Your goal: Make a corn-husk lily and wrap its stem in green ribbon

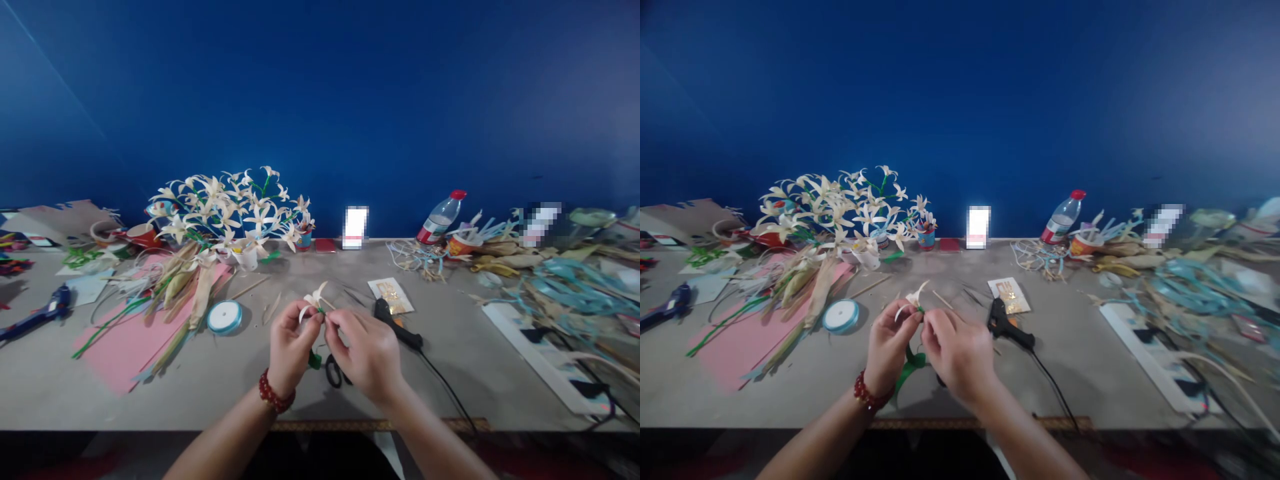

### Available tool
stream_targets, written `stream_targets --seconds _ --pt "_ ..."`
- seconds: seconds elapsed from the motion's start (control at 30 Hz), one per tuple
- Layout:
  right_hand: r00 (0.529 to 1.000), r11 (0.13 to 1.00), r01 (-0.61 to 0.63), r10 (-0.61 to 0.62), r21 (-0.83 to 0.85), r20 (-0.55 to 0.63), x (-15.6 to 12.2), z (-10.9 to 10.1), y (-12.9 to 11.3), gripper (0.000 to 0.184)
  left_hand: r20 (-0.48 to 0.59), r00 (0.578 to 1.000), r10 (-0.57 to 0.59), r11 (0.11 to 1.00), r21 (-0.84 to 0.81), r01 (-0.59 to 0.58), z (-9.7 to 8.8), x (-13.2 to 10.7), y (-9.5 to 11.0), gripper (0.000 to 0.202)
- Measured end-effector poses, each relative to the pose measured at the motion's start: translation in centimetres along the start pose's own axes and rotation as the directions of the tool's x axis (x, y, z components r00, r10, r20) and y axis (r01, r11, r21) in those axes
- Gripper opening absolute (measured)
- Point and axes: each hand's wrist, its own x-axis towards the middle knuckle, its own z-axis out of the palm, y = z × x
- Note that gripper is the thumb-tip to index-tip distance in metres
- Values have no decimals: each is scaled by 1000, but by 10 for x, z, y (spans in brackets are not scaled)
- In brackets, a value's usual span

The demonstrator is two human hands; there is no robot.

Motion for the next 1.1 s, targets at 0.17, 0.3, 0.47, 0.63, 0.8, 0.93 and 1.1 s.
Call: stream_targets --seconds 0.17,0.3,0.47,0.63,0.8,0.93,1.1 --pt "934 812 -342 241 474 262 6 -7 12 9 77 994 -73 986 -142 83 -5 1 -2 13" --pt "886 598 -462 275 655 374 9 -2 19 12 138 985 -102 983 -136 121 -8 1 3 16" --pt "910 685 -414 286 600 301 7 2 16 10 89 989 -119 987 -100 128 -8 0 9 16" --pt "929 726 -363 238 584 282 6 2 14 11 49 993 -106 993 -54 109 -9 -5 10 12" --pt "941 766 -336 249 547 230 6 5 12 14 62 993 -103 993 -47 106 -12 -6 12 10" --pt "971 846 -238 194 477 141 5 7 10 12 66 995 -74 997 -25 76 -13 -8 13 11" --pt "992 928 -125 120 352 36 0 9 9 8 55 992 -114 987 -111 120 -11 -11 13 14"
